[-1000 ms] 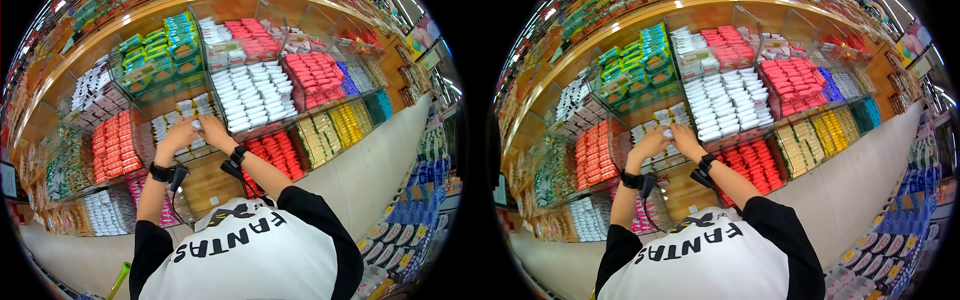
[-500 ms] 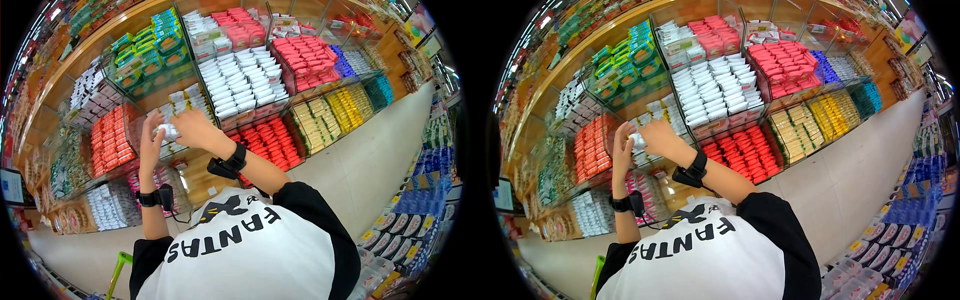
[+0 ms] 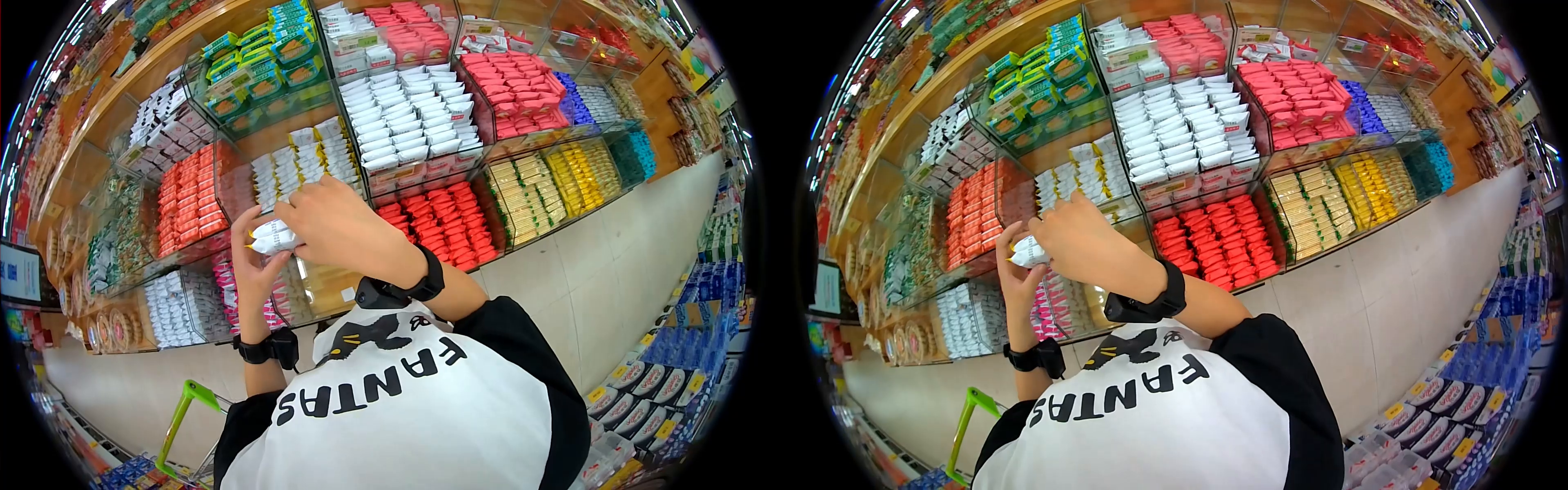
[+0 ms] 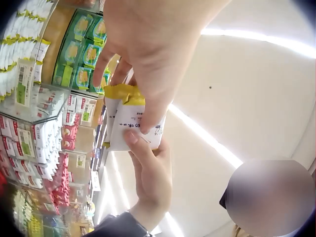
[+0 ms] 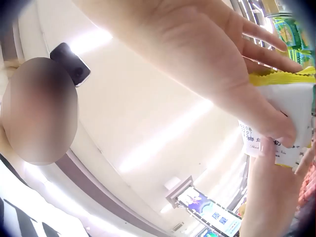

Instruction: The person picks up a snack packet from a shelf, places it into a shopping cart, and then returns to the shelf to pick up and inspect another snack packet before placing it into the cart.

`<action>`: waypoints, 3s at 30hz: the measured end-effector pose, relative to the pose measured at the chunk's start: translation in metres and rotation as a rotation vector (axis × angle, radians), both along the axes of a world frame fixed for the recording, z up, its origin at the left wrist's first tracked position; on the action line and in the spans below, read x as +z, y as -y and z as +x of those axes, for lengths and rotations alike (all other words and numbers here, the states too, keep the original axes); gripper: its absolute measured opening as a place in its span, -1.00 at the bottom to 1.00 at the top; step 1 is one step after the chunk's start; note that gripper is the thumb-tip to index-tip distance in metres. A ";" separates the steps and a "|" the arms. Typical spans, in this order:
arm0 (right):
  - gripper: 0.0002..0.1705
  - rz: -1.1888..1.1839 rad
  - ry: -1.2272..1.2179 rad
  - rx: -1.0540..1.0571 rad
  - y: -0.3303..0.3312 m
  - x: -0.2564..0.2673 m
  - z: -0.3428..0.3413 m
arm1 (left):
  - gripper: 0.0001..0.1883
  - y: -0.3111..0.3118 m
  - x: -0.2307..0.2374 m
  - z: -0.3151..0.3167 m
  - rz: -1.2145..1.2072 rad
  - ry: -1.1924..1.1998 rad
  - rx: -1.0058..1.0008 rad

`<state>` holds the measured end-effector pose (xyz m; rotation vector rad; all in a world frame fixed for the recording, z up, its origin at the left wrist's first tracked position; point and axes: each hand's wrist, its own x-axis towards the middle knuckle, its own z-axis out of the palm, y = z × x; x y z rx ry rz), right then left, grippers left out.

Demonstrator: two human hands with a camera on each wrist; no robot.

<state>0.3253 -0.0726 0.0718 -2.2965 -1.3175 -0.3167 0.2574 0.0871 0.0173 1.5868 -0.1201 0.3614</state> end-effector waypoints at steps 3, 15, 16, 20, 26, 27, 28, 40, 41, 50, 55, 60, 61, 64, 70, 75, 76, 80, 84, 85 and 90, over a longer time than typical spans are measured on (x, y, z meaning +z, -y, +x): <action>-0.58 0.060 -0.018 0.030 0.006 0.014 -0.012 | -0.41 -0.004 0.002 -0.010 -0.063 -0.018 -0.009; -0.68 -0.170 0.126 0.014 0.025 0.048 -0.049 | -0.47 0.013 0.002 -0.049 -0.063 -0.096 0.013; -0.68 -0.167 0.126 0.023 0.027 0.053 -0.051 | -0.47 0.016 0.002 -0.052 -0.062 -0.097 0.021; -0.73 -0.240 0.128 0.080 0.033 0.063 -0.061 | -0.46 0.025 0.006 -0.064 -0.095 -0.045 0.039; -0.75 -0.205 0.137 0.151 0.043 0.071 -0.067 | -0.43 0.035 0.013 -0.082 -0.087 -0.004 0.097; -0.76 -0.206 0.134 0.160 0.044 0.071 -0.068 | -0.42 0.037 0.014 -0.085 -0.083 -0.003 0.101; -0.76 -0.203 0.133 0.169 0.045 0.071 -0.070 | -0.42 0.038 0.014 -0.088 -0.081 -0.004 0.110; -0.76 -0.147 0.164 0.265 0.062 0.067 -0.083 | -0.41 0.064 0.018 -0.118 -0.080 0.017 0.202; -0.76 -0.158 0.162 0.276 0.064 0.068 -0.084 | -0.41 0.067 0.017 -0.121 -0.073 0.017 0.220; -0.74 -0.092 0.114 0.413 0.070 0.051 -0.091 | -0.45 0.098 0.013 -0.155 -0.082 -0.028 0.355; -0.67 -0.101 0.079 0.560 0.070 0.040 -0.098 | -0.48 0.115 0.009 -0.182 -0.062 -0.096 0.471; -0.64 -0.145 0.005 0.671 0.068 0.035 -0.111 | -0.49 0.129 0.004 -0.205 -0.070 -0.118 0.581; -0.64 -0.142 0.006 0.683 0.068 0.035 -0.113 | -0.49 0.131 0.004 -0.208 -0.068 -0.118 0.593; -0.64 -0.152 0.021 0.715 0.066 0.037 -0.119 | -0.49 0.134 0.004 -0.217 -0.076 -0.107 0.623; -0.67 -0.120 0.070 0.781 0.056 0.040 -0.134 | -0.49 0.135 0.003 -0.235 -0.080 -0.089 0.688; -0.69 -0.113 0.058 0.865 0.040 0.042 -0.152 | -0.49 0.132 0.008 -0.260 -0.051 -0.111 0.766; -0.69 -0.111 0.057 0.889 0.036 0.042 -0.157 | -0.49 0.133 0.010 -0.267 -0.051 -0.113 0.790; -0.67 -0.081 0.001 0.995 0.020 0.039 -0.179 | -0.51 0.136 0.014 -0.294 -0.077 -0.129 0.892; -0.63 -0.076 -0.021 1.096 0.003 0.029 -0.202 | -0.50 0.134 0.013 -0.322 -0.026 -0.160 0.976; -0.63 -0.073 -0.011 1.120 -0.001 0.027 -0.209 | -0.50 0.134 0.014 -0.329 -0.025 -0.166 0.990; -0.59 -0.218 -0.129 1.191 -0.027 0.012 -0.247 | -0.48 0.130 0.022 -0.360 -0.041 -0.165 1.080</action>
